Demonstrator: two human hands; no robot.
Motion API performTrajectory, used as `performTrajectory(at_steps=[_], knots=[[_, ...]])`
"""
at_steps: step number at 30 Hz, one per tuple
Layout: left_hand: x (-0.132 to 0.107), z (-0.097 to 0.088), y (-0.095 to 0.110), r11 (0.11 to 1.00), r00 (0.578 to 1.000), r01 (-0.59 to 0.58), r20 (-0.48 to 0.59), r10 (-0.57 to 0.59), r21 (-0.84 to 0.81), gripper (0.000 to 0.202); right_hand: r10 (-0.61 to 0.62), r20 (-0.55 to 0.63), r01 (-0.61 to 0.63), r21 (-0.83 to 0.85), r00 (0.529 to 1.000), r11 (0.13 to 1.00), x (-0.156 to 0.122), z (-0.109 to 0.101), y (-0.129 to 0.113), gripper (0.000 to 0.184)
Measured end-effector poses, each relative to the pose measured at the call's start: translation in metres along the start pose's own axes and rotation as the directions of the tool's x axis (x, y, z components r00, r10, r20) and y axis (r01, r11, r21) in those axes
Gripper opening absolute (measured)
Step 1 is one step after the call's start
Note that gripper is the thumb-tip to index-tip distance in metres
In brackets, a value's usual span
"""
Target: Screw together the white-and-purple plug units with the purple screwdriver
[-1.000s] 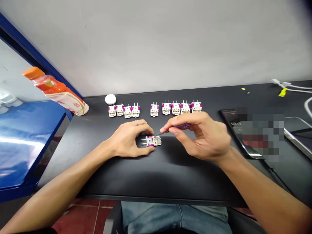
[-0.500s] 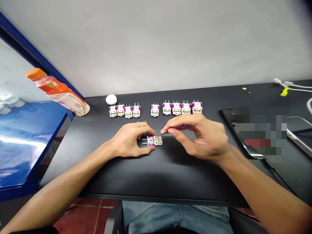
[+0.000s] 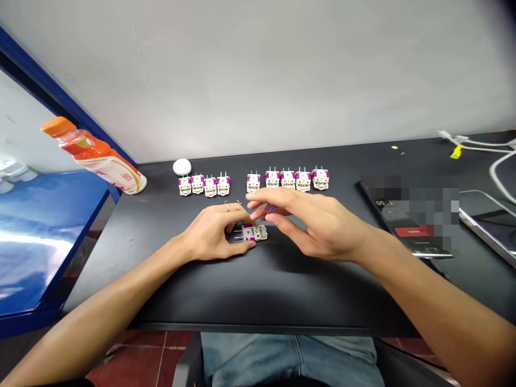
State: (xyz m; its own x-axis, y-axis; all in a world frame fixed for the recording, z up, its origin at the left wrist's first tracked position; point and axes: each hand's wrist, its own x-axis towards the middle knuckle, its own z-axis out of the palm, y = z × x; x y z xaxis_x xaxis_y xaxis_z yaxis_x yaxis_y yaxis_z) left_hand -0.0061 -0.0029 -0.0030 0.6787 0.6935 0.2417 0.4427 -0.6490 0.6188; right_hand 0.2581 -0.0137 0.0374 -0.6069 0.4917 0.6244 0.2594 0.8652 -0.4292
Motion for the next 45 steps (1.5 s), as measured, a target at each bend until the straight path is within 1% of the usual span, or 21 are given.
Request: performTrajectory(at_steps=[2,5,9,15,17,18,20,23,25,29,30,32,34,35,38,40,42,43,45], knots=[[0.0,0.0,0.0,1.0,1.0,0.002,-0.002,-0.002,0.001,0.029,0.015,0.013,-0.015,0.002,1.0,1.0,0.003,-0.002,0.004,0.044],[0.001,-0.001,0.001,1.0,1.0,0.012,0.016,-0.012,-0.012,0.028,0.105,0.01,-0.105,0.045,0.994,0.993,0.004,-0.003,0.012,0.039],[0.001,-0.002,0.0,1.0,0.999,0.014,0.03,-0.013,-0.021,0.029,0.236,-0.01,-0.229,0.204,0.972,0.952,0.001,-0.001,0.019,0.033],[-0.001,-0.002,-0.001,1.0,0.999,0.006,0.035,-0.005,-0.027,0.029,0.281,-0.028,-0.251,0.371,0.959,0.894,-0.006,0.003,0.023,0.032],[-0.001,-0.002,-0.001,1.0,0.999,0.007,0.04,-0.006,-0.02,0.028,0.293,-0.038,-0.257,0.383,0.955,0.887,-0.007,0.004,0.023,0.032],[0.0,-0.002,-0.001,1.0,0.999,0.007,0.043,-0.006,-0.016,0.028,0.284,-0.042,-0.251,0.358,0.958,0.899,-0.007,0.004,0.023,0.033],[0.0,-0.002,-0.001,1.0,0.999,0.0,0.044,0.0,-0.005,0.028,0.216,-0.032,-0.202,0.251,0.976,0.947,-0.007,0.002,0.02,0.038],[0.0,0.0,-0.003,1.0,1.0,-0.025,0.011,0.024,0.017,0.028,0.057,0.028,-0.059,0.105,0.998,0.993,-0.004,0.0,0.012,0.05],[0.0,0.001,-0.004,0.999,0.999,-0.037,-0.012,0.037,0.023,0.026,-0.003,0.031,0.002,0.04,1.0,0.999,-0.002,0.0,0.009,0.053],[0.001,0.003,-0.004,0.999,0.999,-0.051,-0.019,0.051,0.003,0.024,-0.095,-0.114,0.073,-0.189,0.989,0.979,0.0,0.003,0.009,0.039],[0.001,0.003,-0.004,0.999,0.998,-0.052,-0.019,0.052,0.0,0.023,-0.121,-0.124,0.09,-0.228,0.985,0.969,0.0,0.003,0.009,0.038],[0.001,0.003,-0.003,0.999,0.999,-0.045,-0.014,0.045,0.006,0.022,-0.127,-0.075,0.108,-0.223,0.989,0.969,0.002,0.004,0.009,0.04],[0.001,0.002,-0.003,0.999,0.999,-0.041,-0.002,0.041,0.022,0.023,-0.104,-0.013,0.1,-0.154,0.995,0.983,0.003,0.005,0.009,0.045],[0.001,0.002,-0.003,0.999,0.999,-0.04,0.0,0.04,0.029,0.024,-0.1,-0.015,0.097,-0.138,0.995,0.986,0.004,0.006,0.009,0.046],[0.001,0.002,-0.004,0.999,0.999,-0.04,-0.005,0.04,0.036,0.02,-0.151,-0.115,0.125,-0.208,0.982,0.97,0.005,0.009,0.009,0.042],[0.001,0.002,-0.004,0.999,0.999,-0.033,0.002,0.033,0.037,0.02,-0.164,-0.121,0.134,-0.225,0.979,0.965,0.006,0.011,0.009,0.043],[0.0,0.002,-0.005,0.998,0.999,-0.033,0.014,0.033,0.046,0.023,-0.133,-0.086,0.117,-0.171,0.987,0.978,0.006,0.013,0.008,0.045],[0.0,0.002,-0.006,0.998,0.999,-0.037,0.017,0.036,0.049,0.025,-0.121,-0.09,0.106,-0.154,0.989,0.982,0.006,0.013,0.008,0.045],[0.0,0.003,-0.007,0.998,0.999,-0.053,0.003,0.053,0.046,0.026,-0.124,-0.151,0.095,-0.187,0.981,0.978,0.006,0.014,0.007,0.038]])
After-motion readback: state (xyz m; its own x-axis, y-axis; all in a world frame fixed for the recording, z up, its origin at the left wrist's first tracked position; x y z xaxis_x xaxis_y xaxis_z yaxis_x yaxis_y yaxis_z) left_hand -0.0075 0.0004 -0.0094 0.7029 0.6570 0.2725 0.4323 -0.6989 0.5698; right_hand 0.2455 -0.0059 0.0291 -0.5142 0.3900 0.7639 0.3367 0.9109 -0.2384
